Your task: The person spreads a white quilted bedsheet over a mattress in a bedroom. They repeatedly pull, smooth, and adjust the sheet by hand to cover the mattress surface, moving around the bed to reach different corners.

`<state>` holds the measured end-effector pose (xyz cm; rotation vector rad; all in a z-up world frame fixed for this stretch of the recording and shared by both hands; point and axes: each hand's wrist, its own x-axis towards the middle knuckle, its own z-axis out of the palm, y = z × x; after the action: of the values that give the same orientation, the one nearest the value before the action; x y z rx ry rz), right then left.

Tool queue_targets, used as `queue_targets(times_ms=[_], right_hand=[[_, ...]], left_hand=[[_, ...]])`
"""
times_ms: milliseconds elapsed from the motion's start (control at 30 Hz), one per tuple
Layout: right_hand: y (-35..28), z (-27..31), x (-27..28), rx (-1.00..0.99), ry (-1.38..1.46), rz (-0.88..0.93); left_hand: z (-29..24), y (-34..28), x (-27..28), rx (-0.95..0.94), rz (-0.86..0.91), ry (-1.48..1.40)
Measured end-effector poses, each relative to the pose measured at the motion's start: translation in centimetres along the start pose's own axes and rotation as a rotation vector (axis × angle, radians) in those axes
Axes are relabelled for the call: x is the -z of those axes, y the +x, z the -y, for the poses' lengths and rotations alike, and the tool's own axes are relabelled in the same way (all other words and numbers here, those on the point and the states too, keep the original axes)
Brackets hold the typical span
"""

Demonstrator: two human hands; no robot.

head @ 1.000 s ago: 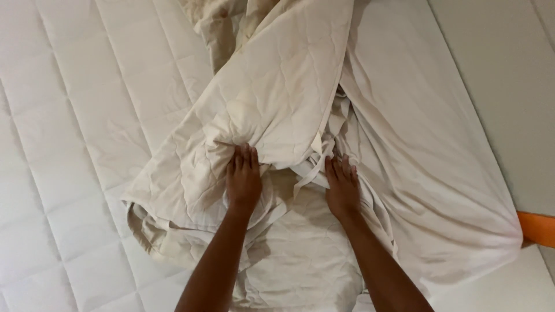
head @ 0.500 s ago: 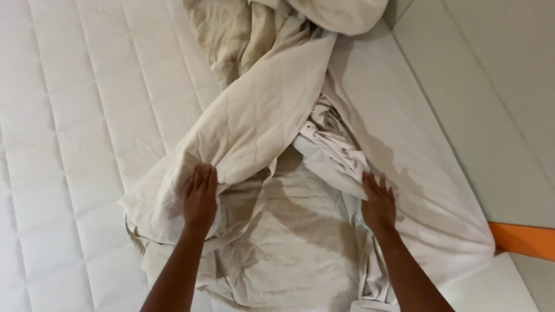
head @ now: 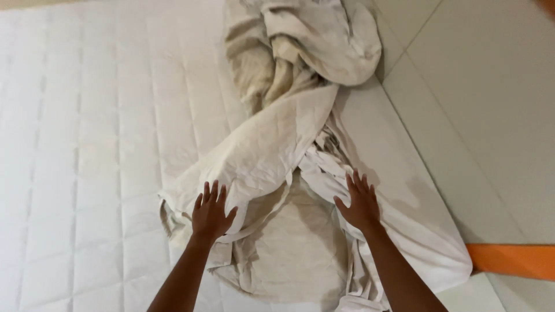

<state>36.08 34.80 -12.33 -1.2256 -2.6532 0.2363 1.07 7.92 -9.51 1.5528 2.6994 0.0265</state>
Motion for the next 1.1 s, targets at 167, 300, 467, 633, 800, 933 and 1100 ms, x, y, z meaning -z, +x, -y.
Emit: queue_targets(times_ms=[167,300,467,633,800,933,1100], right_hand=[[-0.1,3.1,4.1,0.054,0.009,-0.049],[-0.1,5.7,6.7,0.118,-0.014,-0.086],[-0.3,9.8,9.2,0.201,0.007,-0.141],[-1.5,14.8,11.9,0.257,0.051,-0.165],[-2.5,18.9,11.6,0.360,0.036,-0.288],[-4.7,24.1,12.3,0.331,0.062,-0.262],[-7.8,31.7,12.2,0.331,0.074,-0.193]], left_hand=[[1.0,-4.1,4.8,0.060,-0.052,-0.008],[2.2,-7.5,9.2,0.099,-0.082,-0.032],[3.9,-12.6,13.6,0.121,-0.151,-0.087],[6.6,-16.9,17.1,0.158,-0.155,-0.115],[10.7,-21.2,19.3,0.199,-0.158,-0.133],[15.4,-24.7,19.7,0.209,-0.170,-0.118],[22.1,-30.8,20.1,0.251,-0.197,-0.103]])
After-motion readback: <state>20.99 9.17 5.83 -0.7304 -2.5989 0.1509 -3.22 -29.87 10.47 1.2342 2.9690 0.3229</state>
